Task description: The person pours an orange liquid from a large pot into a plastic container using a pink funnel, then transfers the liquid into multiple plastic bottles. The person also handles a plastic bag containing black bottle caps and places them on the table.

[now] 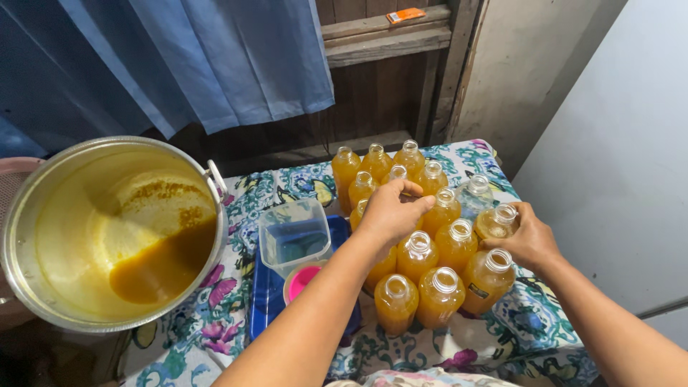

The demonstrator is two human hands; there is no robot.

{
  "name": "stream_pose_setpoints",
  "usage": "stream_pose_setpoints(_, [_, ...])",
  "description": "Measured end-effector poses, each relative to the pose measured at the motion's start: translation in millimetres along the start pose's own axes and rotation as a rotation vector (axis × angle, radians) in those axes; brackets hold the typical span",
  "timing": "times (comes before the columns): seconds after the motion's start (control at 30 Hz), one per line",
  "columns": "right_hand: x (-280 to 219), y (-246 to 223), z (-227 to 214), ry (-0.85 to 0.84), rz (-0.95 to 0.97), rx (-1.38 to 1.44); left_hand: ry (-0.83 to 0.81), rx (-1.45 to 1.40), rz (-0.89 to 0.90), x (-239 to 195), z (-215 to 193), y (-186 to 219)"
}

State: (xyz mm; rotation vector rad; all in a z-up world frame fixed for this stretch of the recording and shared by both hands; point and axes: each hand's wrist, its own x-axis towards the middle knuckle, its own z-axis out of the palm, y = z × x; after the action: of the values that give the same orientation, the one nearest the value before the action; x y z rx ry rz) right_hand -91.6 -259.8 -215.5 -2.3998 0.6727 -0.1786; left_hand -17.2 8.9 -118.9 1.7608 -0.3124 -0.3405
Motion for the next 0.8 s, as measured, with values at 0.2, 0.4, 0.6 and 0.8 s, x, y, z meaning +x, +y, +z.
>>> stream_pose_setpoints(0.2, [7, 5, -2, -0.068, 0.026, -0.006, -0.014, -0.004, 0.001, -1, 0, -1])
stream_pose_setpoints(0.4, [22, 9, -18, -0.237, 0.105, -0.019, -0.053, -0.049, 0.027, -8, -9, -9])
stream_pose_setpoints(0.6, [14, -49, -59, 0.146, -0.202, -0.165, 0.057, -0.022, 0.046, -18, -53, -26])
stream_pose_setpoints(0.8, [-49, -167, -48, -0.102, -0.276, 0.313, 0.282, 0.355, 0.014, -18, -124, -61])
